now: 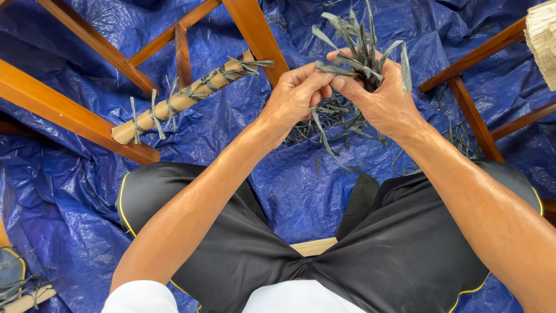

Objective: Gathering and bunching together thin dark strips of material from a blue tarp on the floor.

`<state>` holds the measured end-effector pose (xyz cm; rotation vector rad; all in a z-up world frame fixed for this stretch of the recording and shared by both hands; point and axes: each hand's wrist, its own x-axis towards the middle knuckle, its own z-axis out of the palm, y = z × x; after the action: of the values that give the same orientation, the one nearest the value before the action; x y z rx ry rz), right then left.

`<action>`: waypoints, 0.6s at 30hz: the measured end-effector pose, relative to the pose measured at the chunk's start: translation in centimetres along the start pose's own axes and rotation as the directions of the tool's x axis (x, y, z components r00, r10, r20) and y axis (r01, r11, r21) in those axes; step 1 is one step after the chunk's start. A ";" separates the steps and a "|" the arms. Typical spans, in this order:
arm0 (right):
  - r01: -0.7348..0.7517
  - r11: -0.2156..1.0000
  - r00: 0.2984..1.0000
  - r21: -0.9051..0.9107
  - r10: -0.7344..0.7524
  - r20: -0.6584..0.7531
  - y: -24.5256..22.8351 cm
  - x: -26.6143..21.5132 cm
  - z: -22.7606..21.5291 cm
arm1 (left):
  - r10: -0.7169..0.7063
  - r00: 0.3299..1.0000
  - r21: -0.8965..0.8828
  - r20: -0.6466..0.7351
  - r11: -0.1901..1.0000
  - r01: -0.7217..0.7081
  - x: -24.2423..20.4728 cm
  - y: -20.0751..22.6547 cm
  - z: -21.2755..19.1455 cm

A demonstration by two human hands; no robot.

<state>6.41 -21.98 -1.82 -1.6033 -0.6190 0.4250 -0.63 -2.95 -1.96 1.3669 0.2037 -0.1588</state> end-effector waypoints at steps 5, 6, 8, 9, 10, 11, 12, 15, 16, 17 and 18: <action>0.039 0.999 0.999 -0.027 -0.038 0.020 -0.3 -0.1 -0.7 | -0.026 0.995 0.016 0.098 1.000 0.024 0.9 -0.4 -0.3; -0.001 0.998 1.000 -0.069 0.001 0.007 -0.5 0.0 -0.9 | -0.039 0.990 0.023 0.133 0.999 0.036 1.1 -0.7 -0.4; 0.010 0.995 1.000 -0.102 -0.010 0.001 -0.6 0.0 -1.3 | -0.042 0.987 0.021 0.157 0.999 0.039 1.2 -0.8 0.2; 0.025 0.991 1.000 -0.133 -0.026 -0.003 -0.6 0.0 -1.4 | -0.042 0.983 0.021 0.179 0.999 0.039 1.2 -0.8 0.4; 0.024 0.991 1.000 -0.134 -0.025 -0.005 -0.6 0.0 -1.5 | -0.043 0.983 0.022 0.181 0.999 0.040 1.4 -1.1 0.7; 0.052 0.991 0.998 -0.124 -0.056 -0.027 -0.6 -0.1 -1.6 | -0.014 0.981 0.020 0.194 1.000 0.010 1.6 -1.3 0.9; 0.081 0.990 0.995 -0.115 -0.087 -0.049 -0.7 -0.1 -1.7 | 0.015 0.978 0.019 0.206 1.000 -0.020 1.7 -1.6 1.2; 0.042 0.998 0.989 -0.045 -0.048 -0.137 -0.2 -0.1 -2.1 | 0.049 0.971 0.093 0.234 0.993 -0.073 2.7 -4.7 1.4; 0.040 0.998 0.989 -0.044 -0.046 -0.138 -0.1 -0.2 -2.6 | 0.048 0.971 0.092 0.235 0.993 -0.071 3.3 -7.7 0.9; 0.043 0.999 0.972 -0.014 -0.045 -0.232 -0.2 -0.1 -3.1 | 0.036 0.979 0.202 0.199 0.976 -0.077 4.0 -10.7 0.3; 0.048 0.999 0.945 0.015 -0.041 -0.325 -0.2 -0.1 -3.7 | 0.028 0.986 0.309 0.162 0.948 -0.077 4.7 -13.6 -0.3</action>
<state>8.56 -24.91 -1.19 -1.5899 -0.3960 0.1275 0.81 -5.31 -16.12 1.6684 0.0093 -0.2609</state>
